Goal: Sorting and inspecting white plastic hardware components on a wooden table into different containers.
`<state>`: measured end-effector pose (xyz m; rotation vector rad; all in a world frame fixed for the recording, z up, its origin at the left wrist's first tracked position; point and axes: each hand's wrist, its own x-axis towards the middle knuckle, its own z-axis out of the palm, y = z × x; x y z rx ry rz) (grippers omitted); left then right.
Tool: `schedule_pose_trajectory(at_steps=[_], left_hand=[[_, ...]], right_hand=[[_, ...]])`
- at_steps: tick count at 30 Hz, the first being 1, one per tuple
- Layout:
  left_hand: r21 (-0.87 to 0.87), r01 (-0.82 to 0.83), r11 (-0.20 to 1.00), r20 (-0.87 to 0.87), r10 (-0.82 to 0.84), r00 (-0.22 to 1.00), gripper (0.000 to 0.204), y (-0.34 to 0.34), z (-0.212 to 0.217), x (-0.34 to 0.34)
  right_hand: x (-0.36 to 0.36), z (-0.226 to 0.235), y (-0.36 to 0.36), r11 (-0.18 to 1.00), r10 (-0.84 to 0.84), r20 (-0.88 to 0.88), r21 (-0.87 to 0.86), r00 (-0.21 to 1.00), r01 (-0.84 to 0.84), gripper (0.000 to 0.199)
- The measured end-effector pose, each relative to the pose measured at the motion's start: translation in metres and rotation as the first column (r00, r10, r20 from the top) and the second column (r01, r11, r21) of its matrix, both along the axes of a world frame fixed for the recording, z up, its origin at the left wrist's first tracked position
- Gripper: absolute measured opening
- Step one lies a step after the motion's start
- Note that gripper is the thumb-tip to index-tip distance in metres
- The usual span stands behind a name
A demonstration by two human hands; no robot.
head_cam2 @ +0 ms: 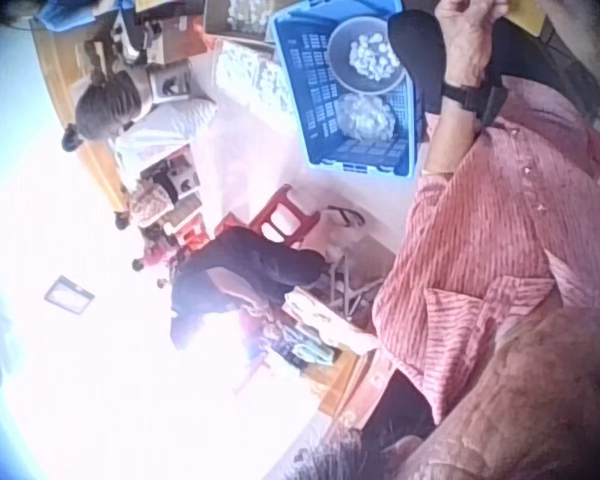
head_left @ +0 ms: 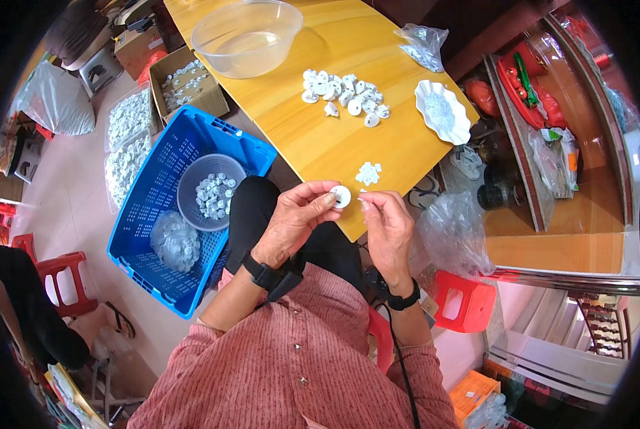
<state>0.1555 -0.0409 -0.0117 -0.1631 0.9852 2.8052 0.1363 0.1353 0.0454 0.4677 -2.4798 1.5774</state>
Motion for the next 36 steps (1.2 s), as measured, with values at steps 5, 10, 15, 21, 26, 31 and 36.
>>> schedule_pose_trajectory(at_steps=[5, 10, 15, 21, 26, 31, 36], left_hand=[[0.016, 0.015, 1.000, -0.050, -0.014, 0.999, 0.030, 0.0050, -0.0038, 0.0014], [0.021, 0.024, 0.999, -0.045, -0.024, 0.999, 0.030, 0.0040, -0.0031, 0.0024], [0.009, 0.022, 1.000, -0.059, -0.022, 0.998, 0.030, 0.0050, -0.0040, 0.0033], [-0.035, 0.032, 0.999, -0.062, -0.034, 0.998, 0.029, 0.0059, -0.0040, 0.0040], [-0.080, 0.034, 0.996, -0.074, -0.040, 0.996, 0.028, 0.0052, -0.0062, 0.0045], [-0.120, 0.036, 0.992, -0.113, -0.050, 0.992, 0.029, 0.0056, -0.0072, 0.0040], [-0.122, 0.043, 0.992, -0.136, -0.060, 0.989, 0.031, 0.0052, -0.0060, 0.0035]], right_hand=[[0.0049, 0.0019, -0.0078, 0.999, 0.039, -0.078, -0.003, 0.996, -0.040, 0.015], [0.0063, -0.0016, -0.0062, 0.999, 0.035, -0.024, -0.003, 0.999, -0.035, 0.019], [0.0080, 0.0041, -0.0079, 0.997, 0.051, -0.073, 0.058, 0.996, -0.047, 0.020], [0.0090, 0.0047, -0.0109, 0.994, 0.069, -0.111, 0.087, 0.991, -0.059, 0.020], [0.0089, 0.0034, -0.0124, 0.993, 0.091, -0.074, 0.087, 0.993, -0.084, 0.017], [0.0081, 0.0016, -0.0119, 0.992, 0.083, -0.066, 0.103, 0.994, -0.076, 0.017], [0.0076, 0.0015, -0.0113, 0.993, 0.072, -0.045, 0.096, 0.996, -0.067, 0.018]])
